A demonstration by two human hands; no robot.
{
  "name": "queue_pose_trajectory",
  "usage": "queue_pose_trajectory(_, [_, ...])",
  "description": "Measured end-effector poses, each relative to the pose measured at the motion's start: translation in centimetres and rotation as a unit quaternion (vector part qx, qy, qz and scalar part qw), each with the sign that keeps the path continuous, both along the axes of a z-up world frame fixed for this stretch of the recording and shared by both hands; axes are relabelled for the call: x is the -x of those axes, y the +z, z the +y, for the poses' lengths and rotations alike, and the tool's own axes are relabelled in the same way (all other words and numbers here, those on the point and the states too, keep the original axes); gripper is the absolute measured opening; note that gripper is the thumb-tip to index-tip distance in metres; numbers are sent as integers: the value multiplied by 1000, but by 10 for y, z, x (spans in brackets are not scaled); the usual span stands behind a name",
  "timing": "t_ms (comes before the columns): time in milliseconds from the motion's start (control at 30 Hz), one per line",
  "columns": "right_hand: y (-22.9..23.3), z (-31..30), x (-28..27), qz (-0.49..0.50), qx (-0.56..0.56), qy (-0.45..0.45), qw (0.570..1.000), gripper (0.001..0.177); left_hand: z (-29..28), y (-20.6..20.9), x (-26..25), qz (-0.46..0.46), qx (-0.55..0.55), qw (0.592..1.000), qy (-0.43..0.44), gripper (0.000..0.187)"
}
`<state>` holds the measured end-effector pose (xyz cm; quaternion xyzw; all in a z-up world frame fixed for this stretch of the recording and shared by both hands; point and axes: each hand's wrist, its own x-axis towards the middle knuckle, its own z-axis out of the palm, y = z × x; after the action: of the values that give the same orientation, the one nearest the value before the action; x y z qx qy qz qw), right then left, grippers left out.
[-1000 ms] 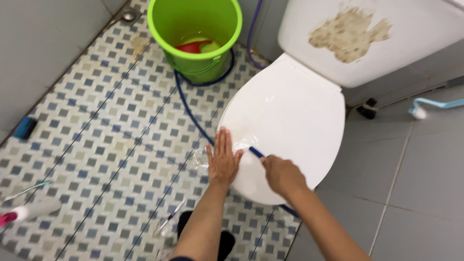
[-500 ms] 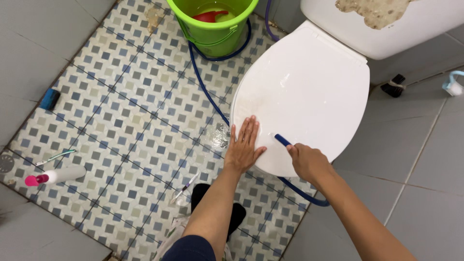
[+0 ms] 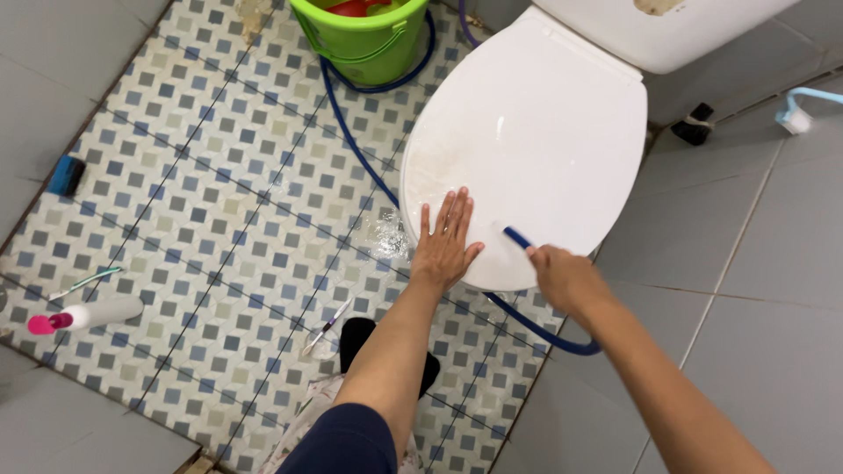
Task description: The person cleans the exterior and lid of a toilet by scrubbing it with a toothbrush and rinsing it with water from a hose.
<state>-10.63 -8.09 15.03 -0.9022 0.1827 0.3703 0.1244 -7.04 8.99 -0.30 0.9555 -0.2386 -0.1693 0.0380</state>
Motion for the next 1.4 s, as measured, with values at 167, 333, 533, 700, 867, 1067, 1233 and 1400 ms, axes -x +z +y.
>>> queue_pose_trajectory(167, [-6,0,26,-42,-42,3,998,54,-3,3,12,-13,0,1000,-10,80])
queue_pose_trajectory(333, [4,-8,33,-18,-31,-46,998,57,-6,14,26,-5,-25,999,-46,83])
queue_pose_trajectory(533, [6,-21,44,-23,-27,-58,998,58,-12,18,28,20,-32,997,-69,84])
queue_pose_trajectory(700, [8,-42,46,-19,-22,-125,992,57,-15,13,21,7,-27,989,-147,79])
queue_pose_trajectory(867, [1,-52,50,5,-19,-149,989,56,-17,9,21,-34,-18,983,-181,76])
queue_pose_trajectory(1067, [-3,-60,49,-10,-27,-155,988,58,-26,12,19,-36,-21,980,-195,72])
queue_pose_trajectory(1233, [3,-73,41,-9,-39,-195,980,55,-43,8,18,-55,17,976,-211,68])
queue_pose_trajectory(1400, [-1,-90,38,-9,-35,-207,978,58,-72,6,21,-47,22,978,-203,69])
